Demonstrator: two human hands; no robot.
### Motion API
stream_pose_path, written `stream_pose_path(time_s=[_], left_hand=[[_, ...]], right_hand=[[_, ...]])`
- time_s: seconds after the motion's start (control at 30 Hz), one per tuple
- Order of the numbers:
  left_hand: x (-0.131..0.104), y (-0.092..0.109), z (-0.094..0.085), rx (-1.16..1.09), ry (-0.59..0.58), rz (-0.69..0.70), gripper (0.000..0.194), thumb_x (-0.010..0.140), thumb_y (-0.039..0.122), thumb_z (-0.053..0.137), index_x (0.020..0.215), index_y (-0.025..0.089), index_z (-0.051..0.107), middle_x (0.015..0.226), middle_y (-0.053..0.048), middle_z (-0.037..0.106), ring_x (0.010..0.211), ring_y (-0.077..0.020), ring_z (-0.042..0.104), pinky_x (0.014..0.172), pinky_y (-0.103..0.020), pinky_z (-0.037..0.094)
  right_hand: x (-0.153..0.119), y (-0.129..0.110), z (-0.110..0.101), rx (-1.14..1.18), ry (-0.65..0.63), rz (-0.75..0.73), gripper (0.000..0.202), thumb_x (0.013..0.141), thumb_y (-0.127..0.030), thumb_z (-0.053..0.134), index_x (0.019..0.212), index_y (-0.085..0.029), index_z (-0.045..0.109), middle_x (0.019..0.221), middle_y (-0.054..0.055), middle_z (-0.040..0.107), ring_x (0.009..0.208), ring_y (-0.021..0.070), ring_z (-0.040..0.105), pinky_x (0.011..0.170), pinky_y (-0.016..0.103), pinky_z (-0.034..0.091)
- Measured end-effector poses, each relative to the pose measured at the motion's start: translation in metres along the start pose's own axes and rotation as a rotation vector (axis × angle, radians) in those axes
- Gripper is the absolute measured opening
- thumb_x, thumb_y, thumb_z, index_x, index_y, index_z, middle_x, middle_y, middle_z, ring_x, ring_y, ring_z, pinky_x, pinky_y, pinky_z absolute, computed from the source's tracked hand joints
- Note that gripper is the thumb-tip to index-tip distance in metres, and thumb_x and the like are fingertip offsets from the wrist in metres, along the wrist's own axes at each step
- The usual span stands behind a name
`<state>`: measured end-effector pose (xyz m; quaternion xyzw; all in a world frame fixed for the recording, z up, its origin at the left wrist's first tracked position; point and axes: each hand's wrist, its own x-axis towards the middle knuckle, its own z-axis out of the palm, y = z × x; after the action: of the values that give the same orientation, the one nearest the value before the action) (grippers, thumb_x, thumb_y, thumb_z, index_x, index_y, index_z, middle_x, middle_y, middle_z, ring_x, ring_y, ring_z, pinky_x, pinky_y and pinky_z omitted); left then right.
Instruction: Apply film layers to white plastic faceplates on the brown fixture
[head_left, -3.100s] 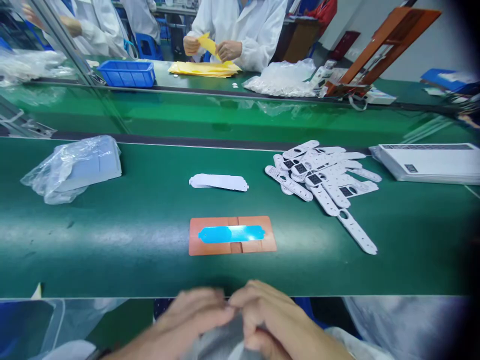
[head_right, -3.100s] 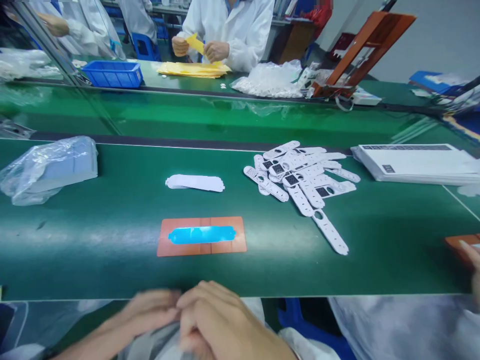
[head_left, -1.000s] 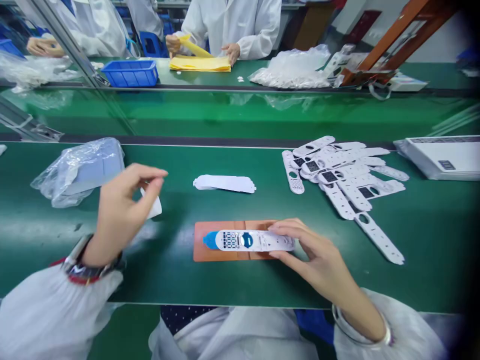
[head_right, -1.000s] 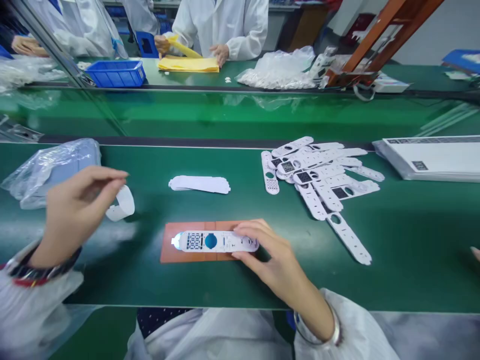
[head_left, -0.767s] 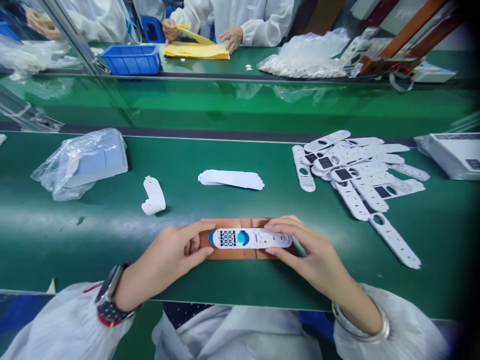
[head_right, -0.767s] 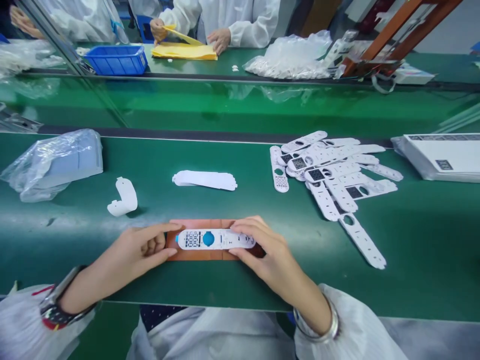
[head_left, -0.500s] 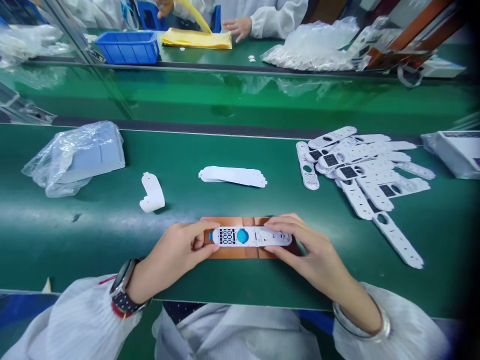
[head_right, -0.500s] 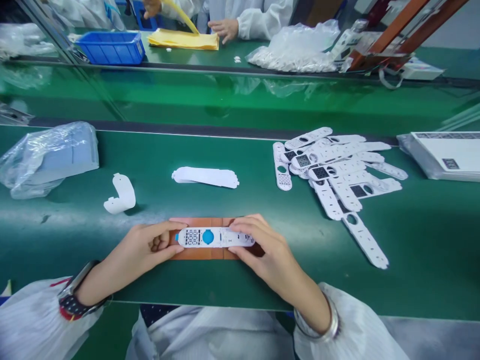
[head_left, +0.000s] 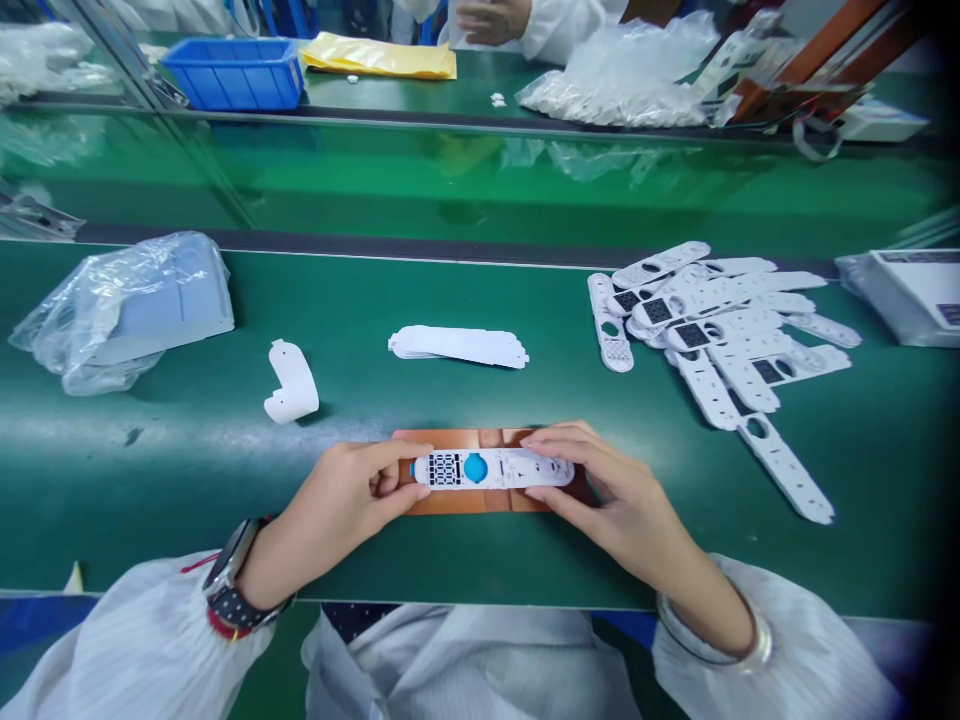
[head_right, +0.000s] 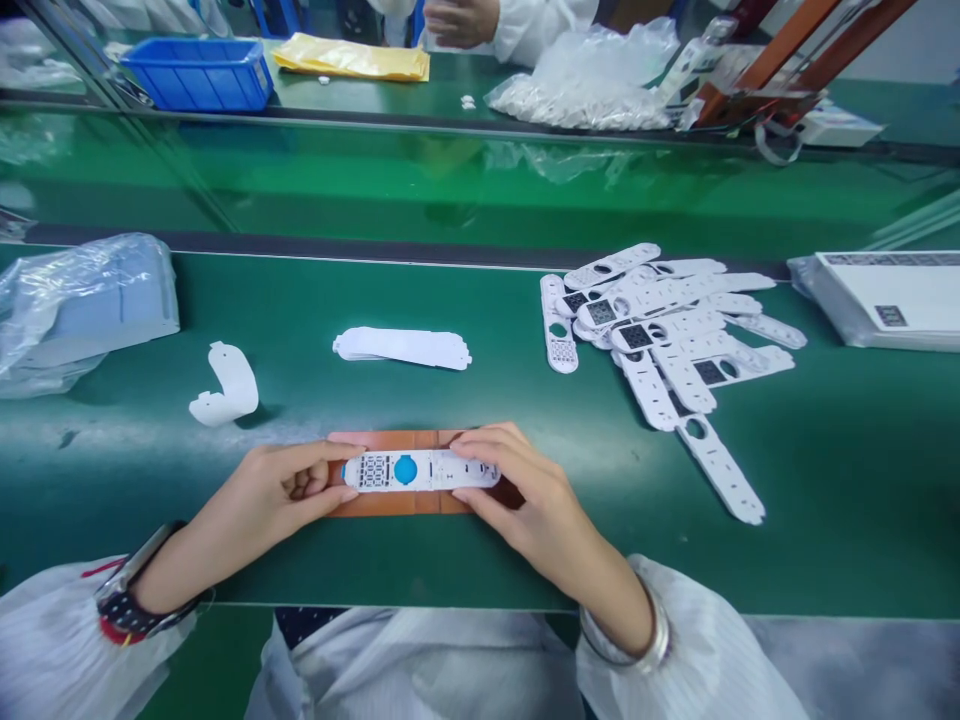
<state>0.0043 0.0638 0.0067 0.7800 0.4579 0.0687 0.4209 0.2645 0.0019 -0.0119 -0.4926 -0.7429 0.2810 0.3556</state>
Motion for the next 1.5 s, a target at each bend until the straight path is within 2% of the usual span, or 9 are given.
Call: stream_pose_path(time_s=[0.13,0.27,0.6,0.8,0.9,1.0,1.2,1.37,1.5], left_hand=[[0.001,0.001,0.000,0.011,0.018,-0.005,0.032,0.082,0.031,0.054,0.108,0.017,0.067,0.057,0.004,0.051,0.050,-0.0118,0.048,0.047,-0.021,0.036],[0.001,0.000,0.000,-0.003,0.040,0.010,0.031,0.080,0.033,0.055,0.102,0.016,0.069,0.051,0.007,0.042,0.044,-0.0102,0.040,0.044,-0.020,0.032],[0.003,0.001,-0.001,-0.016,0.042,0.013,0.032,0.080,0.034,0.056,0.105,0.018,0.069,0.051,0.008,0.035,0.043,-0.0088,0.031,0.041,-0.020,0.025],[0.002,0.000,-0.001,0.099,0.047,0.071,0.029,0.083,0.036,0.054,0.100,0.019,0.069,0.051,0.006,0.045,0.042,-0.0100,0.038,0.040,-0.021,0.029],[0.000,0.000,-0.001,0.283,0.076,0.170,0.031,0.089,0.037,0.046,0.102,0.020,0.068,0.072,-0.001,0.063,0.050,-0.0126,0.053,0.044,-0.023,0.036],[-0.001,0.000,0.002,0.449,0.148,0.276,0.036,0.095,0.038,0.035,0.102,0.020,0.066,0.092,-0.006,0.065,0.066,-0.0166,0.063,0.049,-0.025,0.041],[0.001,0.002,0.003,0.520,0.168,0.358,0.035,0.097,0.032,0.031,0.097,0.017,0.063,0.087,-0.005,0.061,0.074,-0.0186,0.061,0.055,-0.027,0.045],[0.002,-0.001,0.004,0.432,0.137,0.263,0.028,0.094,0.033,0.041,0.111,0.022,0.061,0.092,-0.006,0.056,0.081,-0.0202,0.055,0.060,-0.027,0.048],[0.001,0.000,0.006,0.296,0.105,0.200,0.031,0.091,0.026,0.047,0.121,0.030,0.056,0.101,-0.006,0.051,0.091,-0.0216,0.050,0.068,-0.029,0.050]], right_hand=[[-0.005,0.002,-0.007,0.013,0.055,0.062,0.031,0.084,-0.015,0.062,0.113,-0.025,0.056,0.105,0.005,0.066,0.101,0.0205,0.061,0.079,0.035,0.054],[-0.011,0.005,-0.009,0.023,0.118,0.113,0.030,0.083,-0.016,0.062,0.111,-0.026,0.055,0.104,0.005,0.067,0.100,0.0206,0.062,0.081,0.036,0.054],[-0.014,0.009,-0.009,-0.025,0.057,0.177,0.036,0.081,-0.015,0.064,0.113,-0.026,0.055,0.104,0.005,0.063,0.098,0.0208,0.055,0.079,0.038,0.049],[-0.011,0.006,-0.010,-0.095,0.062,0.124,0.032,0.082,-0.015,0.064,0.111,-0.026,0.056,0.101,0.003,0.066,0.095,0.0214,0.054,0.078,0.039,0.049],[-0.009,0.001,-0.011,-0.179,0.021,0.104,0.029,0.084,-0.015,0.061,0.110,-0.026,0.056,0.097,0.003,0.067,0.093,0.0213,0.055,0.077,0.039,0.049],[-0.006,-0.004,-0.012,-0.247,-0.019,0.095,0.026,0.087,-0.014,0.057,0.110,-0.026,0.057,0.093,0.003,0.067,0.089,0.0214,0.055,0.075,0.038,0.048],[-0.004,-0.007,-0.012,-0.331,-0.022,0.136,0.022,0.089,-0.017,0.053,0.108,-0.026,0.062,0.090,0.004,0.069,0.081,0.0211,0.056,0.069,0.037,0.043],[-0.008,0.001,-0.009,-0.272,0.033,0.117,0.025,0.087,-0.016,0.058,0.110,-0.025,0.061,0.098,0.006,0.066,0.087,0.0216,0.056,0.072,0.038,0.044],[-0.016,0.008,-0.002,-0.178,0.155,0.235,0.027,0.085,-0.027,0.061,0.112,-0.027,0.062,0.096,0.007,0.056,0.092,0.0226,0.054,0.077,0.041,0.048]])
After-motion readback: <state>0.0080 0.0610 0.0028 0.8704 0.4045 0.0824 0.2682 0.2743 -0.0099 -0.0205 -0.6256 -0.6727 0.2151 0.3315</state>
